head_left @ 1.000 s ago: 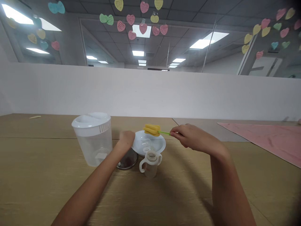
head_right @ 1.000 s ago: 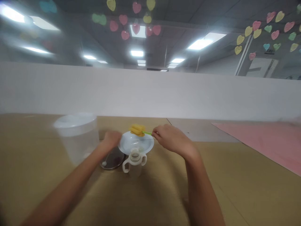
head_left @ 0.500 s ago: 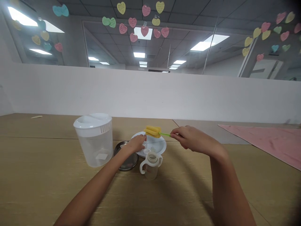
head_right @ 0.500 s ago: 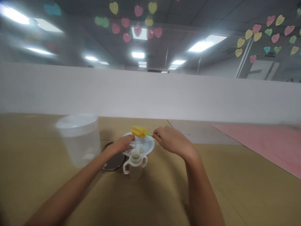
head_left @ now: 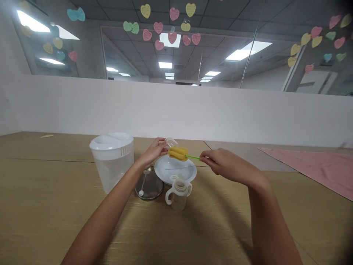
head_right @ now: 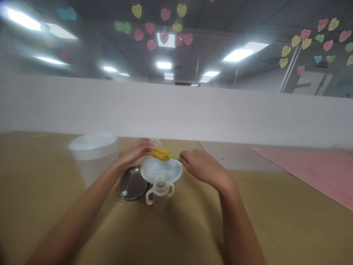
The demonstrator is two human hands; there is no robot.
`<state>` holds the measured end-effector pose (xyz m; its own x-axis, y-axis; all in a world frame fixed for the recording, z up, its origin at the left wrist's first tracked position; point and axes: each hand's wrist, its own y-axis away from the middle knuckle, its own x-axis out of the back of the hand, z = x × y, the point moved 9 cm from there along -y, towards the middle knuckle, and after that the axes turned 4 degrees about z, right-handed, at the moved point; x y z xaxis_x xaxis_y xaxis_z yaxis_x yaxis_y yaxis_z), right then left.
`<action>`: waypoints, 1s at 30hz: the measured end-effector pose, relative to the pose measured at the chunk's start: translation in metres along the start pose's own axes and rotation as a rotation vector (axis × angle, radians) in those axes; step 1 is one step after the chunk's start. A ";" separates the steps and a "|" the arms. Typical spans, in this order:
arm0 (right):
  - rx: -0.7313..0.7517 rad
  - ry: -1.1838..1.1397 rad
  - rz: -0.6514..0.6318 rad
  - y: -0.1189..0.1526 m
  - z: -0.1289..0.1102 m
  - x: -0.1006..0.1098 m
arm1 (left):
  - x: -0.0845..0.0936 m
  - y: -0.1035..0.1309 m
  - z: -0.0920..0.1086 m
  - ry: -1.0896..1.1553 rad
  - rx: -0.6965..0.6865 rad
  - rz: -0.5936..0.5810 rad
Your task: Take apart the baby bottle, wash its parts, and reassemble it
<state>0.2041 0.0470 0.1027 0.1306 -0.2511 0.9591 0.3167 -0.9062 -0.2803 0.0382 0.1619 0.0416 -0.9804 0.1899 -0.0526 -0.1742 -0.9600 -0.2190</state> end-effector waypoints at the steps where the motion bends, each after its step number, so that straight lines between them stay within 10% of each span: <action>1: 0.005 0.012 0.006 0.001 -0.001 0.001 | -0.002 0.002 0.001 -0.030 0.003 -0.011; 13: 0.006 0.026 0.044 0.003 -0.001 0.007 | -0.012 0.004 0.002 -0.380 -0.055 -0.152; 30: 0.006 -0.028 0.008 -0.004 0.000 0.001 | -0.020 0.019 0.032 -0.141 -0.254 -0.231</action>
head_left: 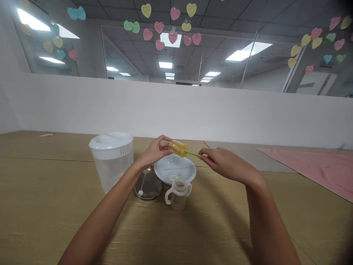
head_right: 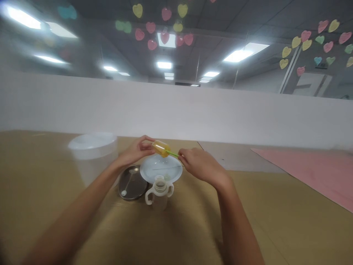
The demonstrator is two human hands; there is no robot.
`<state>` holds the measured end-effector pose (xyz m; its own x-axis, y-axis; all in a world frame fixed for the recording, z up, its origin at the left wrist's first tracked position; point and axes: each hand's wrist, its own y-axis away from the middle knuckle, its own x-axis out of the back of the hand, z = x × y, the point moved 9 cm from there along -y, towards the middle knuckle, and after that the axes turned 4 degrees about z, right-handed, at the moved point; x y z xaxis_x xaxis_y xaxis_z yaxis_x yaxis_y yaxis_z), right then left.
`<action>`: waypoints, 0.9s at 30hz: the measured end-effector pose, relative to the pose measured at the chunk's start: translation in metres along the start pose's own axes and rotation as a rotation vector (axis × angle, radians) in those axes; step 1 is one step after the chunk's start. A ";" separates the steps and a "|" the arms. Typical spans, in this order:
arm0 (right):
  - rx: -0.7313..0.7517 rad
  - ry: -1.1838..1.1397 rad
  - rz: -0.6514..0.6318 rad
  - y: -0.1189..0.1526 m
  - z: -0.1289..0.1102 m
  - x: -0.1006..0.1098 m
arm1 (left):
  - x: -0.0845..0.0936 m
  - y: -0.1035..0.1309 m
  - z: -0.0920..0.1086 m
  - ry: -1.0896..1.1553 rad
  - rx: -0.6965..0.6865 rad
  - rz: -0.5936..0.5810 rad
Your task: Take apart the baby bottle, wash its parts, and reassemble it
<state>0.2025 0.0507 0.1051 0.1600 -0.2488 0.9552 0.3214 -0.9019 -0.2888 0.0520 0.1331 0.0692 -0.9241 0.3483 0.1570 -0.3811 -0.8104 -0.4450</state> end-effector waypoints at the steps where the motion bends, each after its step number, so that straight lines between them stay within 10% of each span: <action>1: -0.002 -0.008 -0.007 0.000 0.000 -0.001 | 0.001 0.000 0.001 0.006 -0.008 0.007; 15: 0.179 -0.044 0.011 0.001 -0.024 0.002 | 0.020 -0.002 -0.013 -0.450 0.057 0.198; 27: 0.027 -0.051 0.008 -0.008 0.006 -0.001 | 0.006 -0.007 -0.001 -0.069 -0.114 0.121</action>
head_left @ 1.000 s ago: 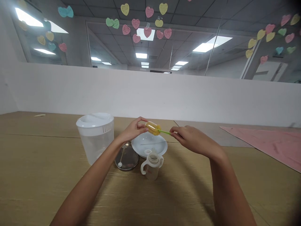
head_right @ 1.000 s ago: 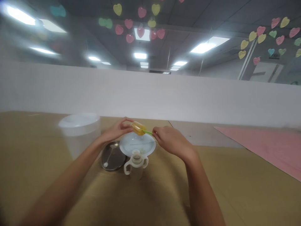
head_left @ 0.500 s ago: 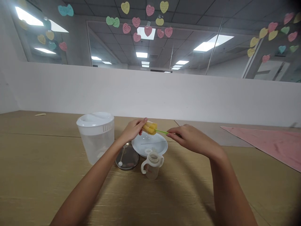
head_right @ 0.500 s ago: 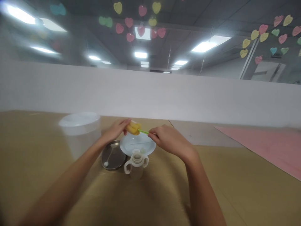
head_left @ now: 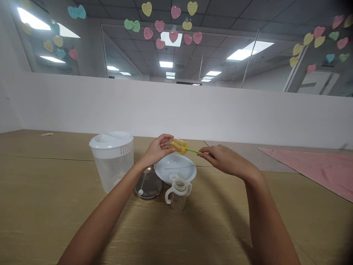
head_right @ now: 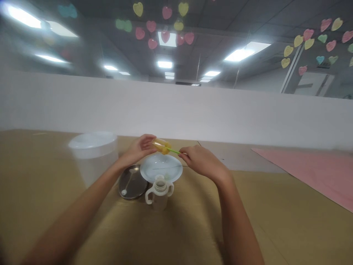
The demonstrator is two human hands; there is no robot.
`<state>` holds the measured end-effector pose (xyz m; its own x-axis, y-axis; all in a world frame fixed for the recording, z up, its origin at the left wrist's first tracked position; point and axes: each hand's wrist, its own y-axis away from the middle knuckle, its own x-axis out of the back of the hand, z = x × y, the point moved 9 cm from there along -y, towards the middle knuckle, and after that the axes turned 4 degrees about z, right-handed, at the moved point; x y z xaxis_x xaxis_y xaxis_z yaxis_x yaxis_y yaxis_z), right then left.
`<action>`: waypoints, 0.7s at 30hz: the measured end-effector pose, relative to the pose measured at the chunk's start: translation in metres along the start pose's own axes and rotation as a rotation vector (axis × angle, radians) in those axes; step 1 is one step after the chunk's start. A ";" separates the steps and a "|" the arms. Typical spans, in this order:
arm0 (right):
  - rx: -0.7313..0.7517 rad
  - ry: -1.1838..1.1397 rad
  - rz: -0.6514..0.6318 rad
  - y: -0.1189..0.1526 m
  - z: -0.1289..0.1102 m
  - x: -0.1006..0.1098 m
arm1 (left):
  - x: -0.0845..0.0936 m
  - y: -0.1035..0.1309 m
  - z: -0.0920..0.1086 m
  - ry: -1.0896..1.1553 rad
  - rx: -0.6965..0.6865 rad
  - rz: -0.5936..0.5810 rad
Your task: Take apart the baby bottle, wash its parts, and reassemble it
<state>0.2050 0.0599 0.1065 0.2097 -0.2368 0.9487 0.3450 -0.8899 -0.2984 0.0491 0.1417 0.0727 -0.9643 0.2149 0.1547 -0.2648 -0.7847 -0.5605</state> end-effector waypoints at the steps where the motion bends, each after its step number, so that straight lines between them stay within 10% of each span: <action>1: -0.010 -0.008 -0.001 0.000 0.001 0.000 | 0.001 0.000 0.002 0.007 -0.027 0.009; 21: -0.029 0.034 -0.002 0.004 0.005 0.000 | -0.006 0.009 0.026 -0.407 -0.306 0.015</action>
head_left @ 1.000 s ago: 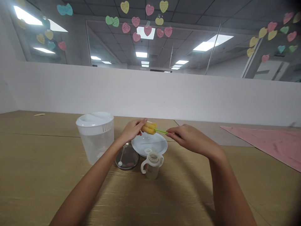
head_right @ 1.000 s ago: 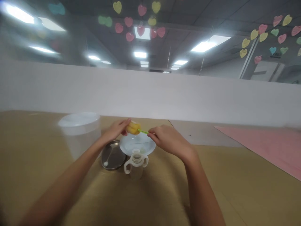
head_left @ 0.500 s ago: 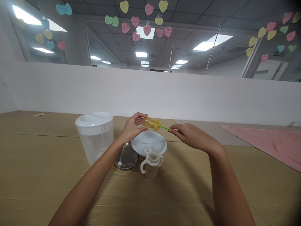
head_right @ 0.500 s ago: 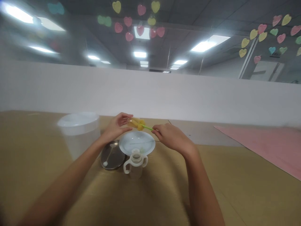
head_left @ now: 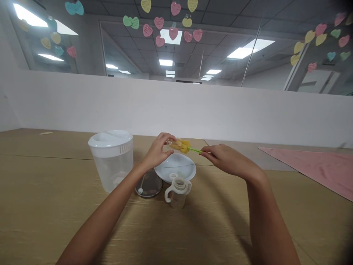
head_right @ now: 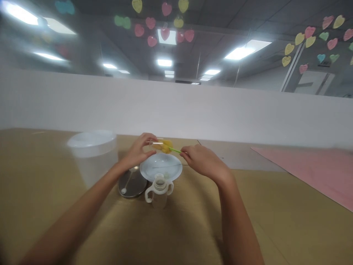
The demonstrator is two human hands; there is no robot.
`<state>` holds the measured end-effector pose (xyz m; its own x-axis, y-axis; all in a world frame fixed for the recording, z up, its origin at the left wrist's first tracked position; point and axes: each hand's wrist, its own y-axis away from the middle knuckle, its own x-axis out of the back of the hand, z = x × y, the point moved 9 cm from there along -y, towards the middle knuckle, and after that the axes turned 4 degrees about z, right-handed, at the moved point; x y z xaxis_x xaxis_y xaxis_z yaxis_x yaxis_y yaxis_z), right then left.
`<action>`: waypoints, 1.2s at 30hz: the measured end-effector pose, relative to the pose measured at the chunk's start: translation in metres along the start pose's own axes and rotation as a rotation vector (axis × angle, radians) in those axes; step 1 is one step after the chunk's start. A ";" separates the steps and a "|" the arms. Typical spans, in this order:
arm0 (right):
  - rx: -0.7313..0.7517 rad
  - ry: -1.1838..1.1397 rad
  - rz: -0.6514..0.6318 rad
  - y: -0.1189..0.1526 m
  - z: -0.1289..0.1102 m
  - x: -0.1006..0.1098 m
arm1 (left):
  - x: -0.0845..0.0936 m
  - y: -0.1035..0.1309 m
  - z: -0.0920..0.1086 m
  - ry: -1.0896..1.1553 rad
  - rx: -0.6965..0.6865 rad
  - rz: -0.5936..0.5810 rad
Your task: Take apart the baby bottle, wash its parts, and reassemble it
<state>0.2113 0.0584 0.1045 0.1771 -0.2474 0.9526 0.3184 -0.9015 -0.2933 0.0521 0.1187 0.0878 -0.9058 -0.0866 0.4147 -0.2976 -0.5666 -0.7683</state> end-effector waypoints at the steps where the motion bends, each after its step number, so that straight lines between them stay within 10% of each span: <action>1: -0.001 0.003 -0.002 0.000 0.000 0.000 | 0.000 0.000 0.000 0.004 -0.010 -0.002; 19: -0.132 0.132 0.020 -0.002 0.019 -0.001 | 0.005 0.003 -0.028 -0.069 0.271 -0.015; 26: -0.184 0.171 0.064 -0.002 0.029 0.003 | 0.003 0.032 -0.076 -0.849 0.462 -0.550; 36: -0.163 0.157 0.009 -0.005 0.026 -0.003 | 0.003 0.052 -0.100 -0.946 0.570 -0.807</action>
<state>0.2336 0.0724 0.1013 0.0276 -0.2964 0.9547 0.1604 -0.9413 -0.2969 0.0039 0.1708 0.0005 0.0770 0.0339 0.9965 -0.2675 -0.9621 0.0534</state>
